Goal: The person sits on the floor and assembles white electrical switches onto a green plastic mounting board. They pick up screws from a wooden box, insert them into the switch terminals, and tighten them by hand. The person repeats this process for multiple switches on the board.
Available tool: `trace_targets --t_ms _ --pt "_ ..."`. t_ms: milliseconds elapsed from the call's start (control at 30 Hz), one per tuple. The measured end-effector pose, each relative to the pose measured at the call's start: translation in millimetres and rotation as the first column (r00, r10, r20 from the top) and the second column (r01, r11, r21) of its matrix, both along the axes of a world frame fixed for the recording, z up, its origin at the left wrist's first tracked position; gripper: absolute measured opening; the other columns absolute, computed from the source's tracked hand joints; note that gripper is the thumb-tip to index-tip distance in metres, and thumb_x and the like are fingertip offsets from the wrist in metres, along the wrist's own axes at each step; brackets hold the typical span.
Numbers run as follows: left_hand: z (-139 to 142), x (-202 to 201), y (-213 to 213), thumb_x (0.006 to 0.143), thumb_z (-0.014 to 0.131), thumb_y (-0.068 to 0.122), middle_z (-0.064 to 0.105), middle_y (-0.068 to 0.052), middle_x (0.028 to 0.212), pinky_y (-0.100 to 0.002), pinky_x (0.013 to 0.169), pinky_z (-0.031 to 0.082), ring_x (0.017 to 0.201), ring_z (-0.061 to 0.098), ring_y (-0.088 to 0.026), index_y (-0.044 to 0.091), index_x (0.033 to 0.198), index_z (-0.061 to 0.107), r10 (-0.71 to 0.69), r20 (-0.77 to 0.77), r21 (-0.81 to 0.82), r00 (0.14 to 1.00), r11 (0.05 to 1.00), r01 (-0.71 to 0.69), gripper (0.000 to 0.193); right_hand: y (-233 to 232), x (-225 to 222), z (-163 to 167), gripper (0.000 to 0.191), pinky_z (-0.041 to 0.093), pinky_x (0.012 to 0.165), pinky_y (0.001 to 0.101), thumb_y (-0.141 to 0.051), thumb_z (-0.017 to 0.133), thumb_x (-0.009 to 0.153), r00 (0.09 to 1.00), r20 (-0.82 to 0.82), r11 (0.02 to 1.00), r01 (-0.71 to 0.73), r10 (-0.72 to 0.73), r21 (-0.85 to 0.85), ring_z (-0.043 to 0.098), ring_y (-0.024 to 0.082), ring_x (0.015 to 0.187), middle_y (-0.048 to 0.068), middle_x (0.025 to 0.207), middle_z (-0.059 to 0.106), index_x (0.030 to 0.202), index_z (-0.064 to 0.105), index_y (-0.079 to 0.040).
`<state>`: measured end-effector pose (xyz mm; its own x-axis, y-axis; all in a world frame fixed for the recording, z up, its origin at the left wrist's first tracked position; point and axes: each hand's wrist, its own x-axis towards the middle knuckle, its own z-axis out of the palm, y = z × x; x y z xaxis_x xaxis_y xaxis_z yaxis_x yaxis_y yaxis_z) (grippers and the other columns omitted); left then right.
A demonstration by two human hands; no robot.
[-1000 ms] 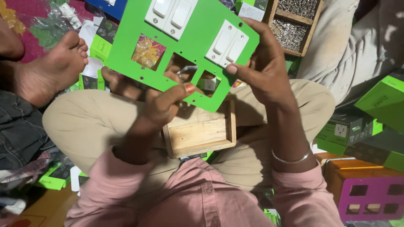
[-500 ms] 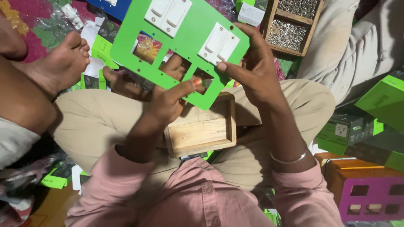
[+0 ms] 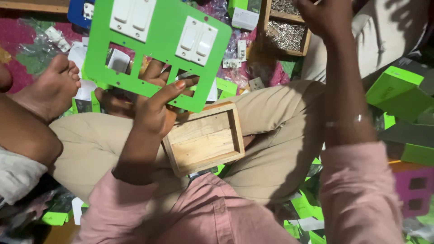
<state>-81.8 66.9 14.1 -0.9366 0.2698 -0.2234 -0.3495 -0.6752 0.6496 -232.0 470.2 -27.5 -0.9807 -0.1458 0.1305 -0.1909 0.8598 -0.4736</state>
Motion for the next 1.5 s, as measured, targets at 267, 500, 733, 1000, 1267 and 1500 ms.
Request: trace_targets --t_ms 267,500,733,1000,1267,1500 --pt "-43.6 6.4 4.4 0.094 0.069 -0.008 0.066 -0.020 0.120 -0.041 0.083 0.061 0.101 0.070 -0.030 -0.007 0.142 0.047 0.051 0.120 0.018 0.991 0.998 -0.054 0.053 27.1 -42.9 -80.3 0.027 0.056 0.069 0.0504 -0.031 0.079 0.087 0.980 0.139 0.853 0.052 -0.144 0.519 0.069 0.043 0.080 0.023 0.086 0.071 0.091 0.078 -0.004" --pt "-48.5 -9.4 3.6 0.092 0.068 -0.003 0.068 -0.016 0.123 -0.034 0.087 0.060 0.105 0.071 -0.024 -0.006 0.145 0.050 0.084 -0.058 0.010 0.995 0.996 -0.083 0.056 -16.2 -49.5 -47.7 0.047 0.058 0.082 0.0515 -0.038 0.077 0.084 0.932 0.198 0.880 0.195 -0.304 0.432 0.071 0.046 0.097 0.030 0.104 0.073 0.102 0.075 0.005" --pt "-37.6 -13.9 -0.1 0.092 0.065 -0.004 0.067 -0.017 0.121 -0.034 0.084 0.060 0.103 0.069 -0.023 -0.003 0.151 0.045 0.049 -0.067 0.075 0.997 0.996 -0.044 0.062 -12.7 -48.8 -42.7 0.044 0.056 0.094 0.0478 -0.041 0.074 0.082 0.860 0.335 0.908 0.288 -0.385 0.304 0.073 0.040 0.101 0.021 0.109 0.077 0.116 0.084 -0.014" --pt "-39.6 -12.8 6.9 0.090 0.068 -0.004 0.066 -0.016 0.128 -0.035 0.092 0.059 0.112 0.069 -0.025 -0.005 0.147 0.047 0.092 -0.073 -0.034 0.993 0.995 -0.095 0.060 -4.0 -41.1 -11.9 0.022 0.056 0.081 0.0352 -0.011 0.074 0.092 0.925 0.193 0.912 0.363 -0.328 -0.191 0.071 0.025 0.087 0.016 0.098 0.075 0.110 0.078 0.000" --pt "-26.2 -5.6 7.6 0.092 0.065 -0.003 0.067 -0.020 0.127 -0.035 0.090 0.059 0.113 0.069 -0.026 -0.004 0.149 0.046 -0.001 -0.113 -0.054 0.994 0.999 -0.005 0.061 -80.4 31.9 41.5 0.007 0.061 0.078 0.0285 0.003 0.067 0.104 0.976 0.196 0.420 0.140 0.092 -0.897 0.073 0.017 0.094 0.016 0.109 0.074 0.109 0.070 0.005" --pt "-20.9 -4.8 5.2 0.092 0.061 -0.004 0.065 -0.020 0.128 -0.037 0.089 0.060 0.115 0.068 -0.029 -0.004 0.150 0.042 -0.051 -0.066 0.008 0.997 0.999 0.052 0.061 -117.9 55.1 50.3 0.012 0.061 0.083 0.0328 0.003 0.065 0.101 0.954 0.251 0.161 0.225 0.164 -0.961 0.071 0.020 0.090 0.012 0.098 0.072 0.111 0.070 0.004"
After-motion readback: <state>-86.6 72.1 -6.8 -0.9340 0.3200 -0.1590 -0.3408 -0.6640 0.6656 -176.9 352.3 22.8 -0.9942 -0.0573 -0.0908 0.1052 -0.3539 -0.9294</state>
